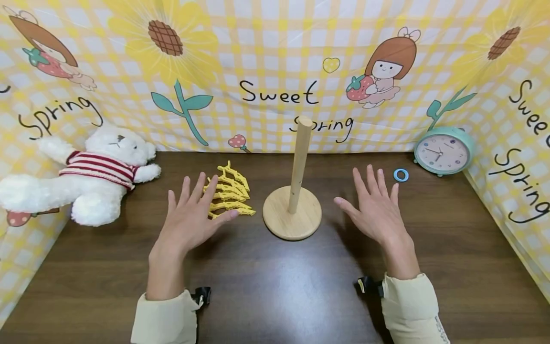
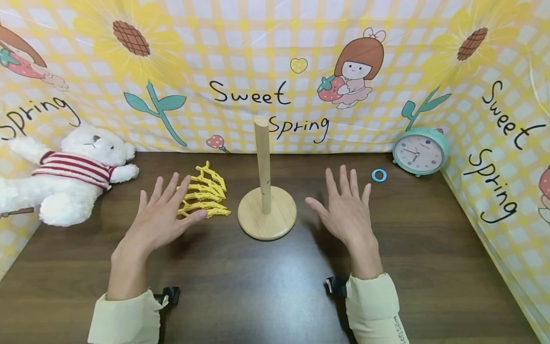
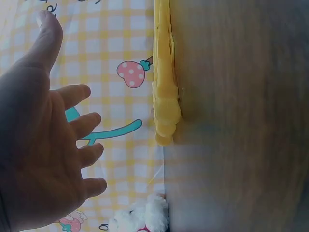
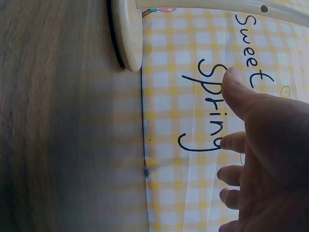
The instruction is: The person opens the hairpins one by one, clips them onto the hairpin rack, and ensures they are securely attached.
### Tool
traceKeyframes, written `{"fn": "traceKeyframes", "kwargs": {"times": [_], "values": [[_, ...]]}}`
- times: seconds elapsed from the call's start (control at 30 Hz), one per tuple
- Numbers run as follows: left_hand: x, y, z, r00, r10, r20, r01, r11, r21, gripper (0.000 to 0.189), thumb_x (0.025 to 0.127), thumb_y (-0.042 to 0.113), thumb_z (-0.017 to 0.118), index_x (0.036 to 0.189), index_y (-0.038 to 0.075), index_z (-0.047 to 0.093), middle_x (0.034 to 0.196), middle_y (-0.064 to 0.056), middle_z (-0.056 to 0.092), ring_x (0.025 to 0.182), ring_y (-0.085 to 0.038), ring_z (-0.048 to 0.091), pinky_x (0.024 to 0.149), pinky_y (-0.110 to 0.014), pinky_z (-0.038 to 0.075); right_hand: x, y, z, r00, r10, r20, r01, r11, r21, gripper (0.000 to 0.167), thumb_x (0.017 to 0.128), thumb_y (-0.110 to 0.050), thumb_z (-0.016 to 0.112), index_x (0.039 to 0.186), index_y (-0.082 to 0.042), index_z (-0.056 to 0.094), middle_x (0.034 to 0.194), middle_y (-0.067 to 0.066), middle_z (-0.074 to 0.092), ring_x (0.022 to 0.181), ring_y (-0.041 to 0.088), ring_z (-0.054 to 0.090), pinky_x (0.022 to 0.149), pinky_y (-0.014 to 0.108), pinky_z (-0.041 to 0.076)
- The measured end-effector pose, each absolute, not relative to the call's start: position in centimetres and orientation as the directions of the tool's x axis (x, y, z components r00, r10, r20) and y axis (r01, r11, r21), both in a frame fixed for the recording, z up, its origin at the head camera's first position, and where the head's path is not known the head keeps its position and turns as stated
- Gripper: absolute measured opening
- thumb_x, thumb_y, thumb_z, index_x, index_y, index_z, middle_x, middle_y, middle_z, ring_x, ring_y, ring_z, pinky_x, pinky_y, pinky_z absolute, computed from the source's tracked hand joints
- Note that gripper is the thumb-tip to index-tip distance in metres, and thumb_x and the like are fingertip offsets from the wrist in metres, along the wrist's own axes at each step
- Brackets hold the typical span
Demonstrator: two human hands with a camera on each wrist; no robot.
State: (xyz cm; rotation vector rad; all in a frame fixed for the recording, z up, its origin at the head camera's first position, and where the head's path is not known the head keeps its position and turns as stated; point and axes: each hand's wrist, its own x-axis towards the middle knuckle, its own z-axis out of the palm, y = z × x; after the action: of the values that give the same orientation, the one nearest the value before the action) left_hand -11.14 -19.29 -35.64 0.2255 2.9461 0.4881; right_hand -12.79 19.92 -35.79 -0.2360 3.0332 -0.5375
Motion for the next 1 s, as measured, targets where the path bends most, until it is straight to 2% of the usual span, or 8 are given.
{"fn": "traceKeyframes", "kwargs": {"times": [0.27, 0.43, 0.57, 0.8, 1.0], "values": [[-11.3, -19.7, -35.6, -0.977, 0.181, -0.114, 0.127, 0.919, 0.373, 0.101, 0.093, 0.075, 0.048, 0.165, 0.019, 0.003, 0.169, -0.016, -0.004, 0.151, -0.042, -0.015, 0.112, -0.069, -0.014, -12.9, 19.6, -35.8, -0.984, -0.179, -0.011, -0.162, 0.913, -0.376, 0.090, 0.101, -0.065, 0.044, 0.163, -0.009, 0.012, 0.167, 0.022, -0.003, 0.152, 0.038, -0.013, 0.114, 0.070, -0.008], [-11.3, -20.1, -35.7, -0.976, 0.199, -0.089, 0.150, 0.908, 0.390, 0.105, 0.091, 0.076, 0.052, 0.165, 0.017, 0.006, 0.168, -0.018, -0.001, 0.152, -0.043, -0.011, 0.114, -0.070, -0.007, -12.9, 19.3, -35.8, -0.979, -0.203, -0.003, -0.183, 0.891, -0.416, 0.089, 0.101, -0.062, 0.047, 0.163, -0.008, 0.014, 0.168, 0.021, -0.001, 0.153, 0.038, -0.011, 0.115, 0.069, -0.007], [-11.4, -20.4, -35.9, -0.974, 0.218, -0.065, 0.175, 0.900, 0.400, 0.108, 0.088, 0.075, 0.059, 0.165, 0.016, 0.009, 0.168, -0.019, 0.001, 0.152, -0.044, -0.007, 0.115, -0.071, 0.000, -13.1, 19.4, -36.0, -0.976, -0.218, -0.001, -0.193, 0.863, -0.467, 0.089, 0.101, -0.060, 0.051, 0.163, -0.009, 0.013, 0.168, 0.019, -0.001, 0.154, 0.034, -0.010, 0.117, 0.065, -0.007], [-11.5, -21.1, -36.4, -0.972, 0.228, -0.054, 0.174, 0.857, 0.485, 0.112, 0.084, 0.066, 0.072, 0.164, 0.015, 0.013, 0.168, -0.020, 0.005, 0.153, -0.043, -0.003, 0.115, -0.070, 0.003, -13.4, 19.0, -36.3, -0.961, -0.273, 0.044, -0.246, 0.769, -0.591, 0.087, 0.101, -0.054, 0.056, 0.163, -0.008, 0.015, 0.168, 0.016, 0.003, 0.154, 0.028, -0.008, 0.121, 0.056, -0.004], [-11.5, -21.8, -36.9, -0.974, 0.220, -0.046, 0.158, 0.817, 0.555, 0.115, 0.081, 0.065, 0.076, 0.164, 0.017, 0.013, 0.169, -0.016, 0.007, 0.154, -0.038, -0.002, 0.116, -0.069, 0.007, -13.5, 18.8, -36.7, -0.946, -0.312, 0.092, -0.298, 0.717, -0.631, 0.082, 0.102, -0.047, 0.058, 0.163, -0.009, 0.018, 0.169, 0.012, 0.010, 0.155, 0.024, -0.004, 0.123, 0.050, 0.000]]}}
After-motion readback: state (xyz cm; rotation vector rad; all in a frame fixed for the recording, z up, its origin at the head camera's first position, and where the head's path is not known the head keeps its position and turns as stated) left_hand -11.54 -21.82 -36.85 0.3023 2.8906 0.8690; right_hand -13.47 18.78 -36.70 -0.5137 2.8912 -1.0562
